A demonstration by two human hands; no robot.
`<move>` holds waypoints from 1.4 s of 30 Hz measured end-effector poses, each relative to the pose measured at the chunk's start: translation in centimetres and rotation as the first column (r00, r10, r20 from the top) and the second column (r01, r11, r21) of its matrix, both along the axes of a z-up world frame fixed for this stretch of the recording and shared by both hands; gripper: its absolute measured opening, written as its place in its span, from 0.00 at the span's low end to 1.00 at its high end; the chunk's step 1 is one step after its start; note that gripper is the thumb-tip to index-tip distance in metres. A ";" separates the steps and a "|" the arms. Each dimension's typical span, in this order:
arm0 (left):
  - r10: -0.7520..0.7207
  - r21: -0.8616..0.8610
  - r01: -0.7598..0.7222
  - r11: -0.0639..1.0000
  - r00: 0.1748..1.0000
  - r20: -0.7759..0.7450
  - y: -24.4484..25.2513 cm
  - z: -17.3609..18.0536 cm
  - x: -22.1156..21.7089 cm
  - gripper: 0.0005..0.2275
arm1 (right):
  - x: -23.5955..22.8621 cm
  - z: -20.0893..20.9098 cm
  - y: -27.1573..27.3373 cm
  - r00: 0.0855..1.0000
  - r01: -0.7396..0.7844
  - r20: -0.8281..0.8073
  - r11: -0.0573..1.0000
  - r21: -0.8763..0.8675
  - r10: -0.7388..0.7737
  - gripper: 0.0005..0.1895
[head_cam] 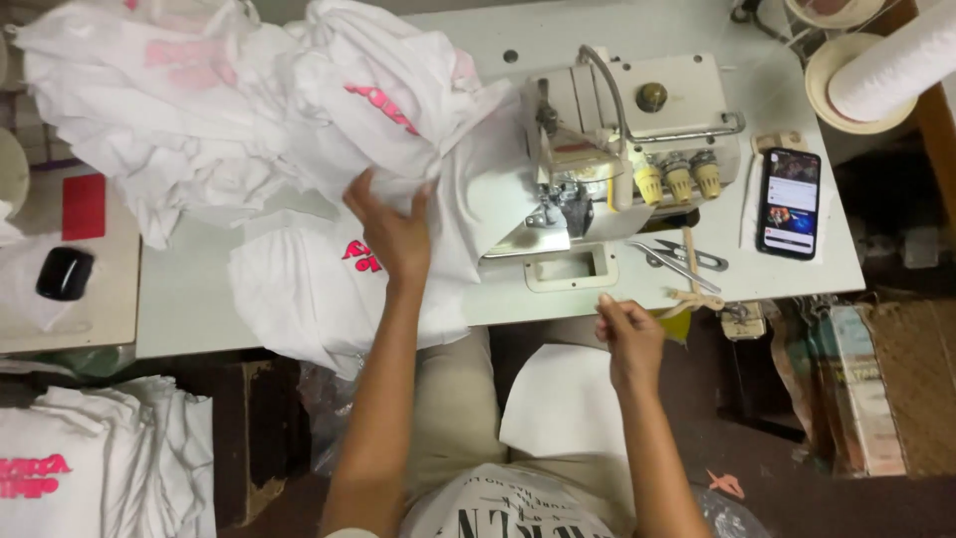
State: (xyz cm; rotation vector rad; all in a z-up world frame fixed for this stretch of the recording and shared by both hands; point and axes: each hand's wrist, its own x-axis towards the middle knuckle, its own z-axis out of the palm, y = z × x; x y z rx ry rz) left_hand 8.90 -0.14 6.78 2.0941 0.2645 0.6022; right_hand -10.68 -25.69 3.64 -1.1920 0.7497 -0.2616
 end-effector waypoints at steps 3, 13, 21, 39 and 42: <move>-0.130 0.018 0.141 0.990 0.950 -0.283 2.7 -11.3 3.8 0.16 | -0.3 -0.3 -0.1 0.999 -0.035 0.014 0.999 -0.005 0.035 0.14; -0.283 0.153 0.245 0.957 0.687 0.670 8.4 8.2 15.8 0.11 | -2.7 -1.5 0.1 0.995 -0.083 0.043 0.994 -0.072 0.086 0.14; -0.361 0.207 0.315 0.926 0.899 0.248 13.2 -3.6 23.3 0.14 | -3.1 -0.2 3.3 0.964 -0.267 -0.063 0.948 -0.175 0.260 0.16; -0.370 0.595 0.444 0.670 0.894 -0.252 18.1 -10.5 -5.5 0.12 | -0.8 0.4 9.5 0.826 -0.558 -0.217 0.807 -0.192 0.520 0.10; -0.465 0.489 0.508 0.709 0.858 -0.218 15.9 -12.1 0.0 0.07 | -0.9 0.5 10.4 0.821 -0.565 -0.231 0.799 -0.204 0.522 0.10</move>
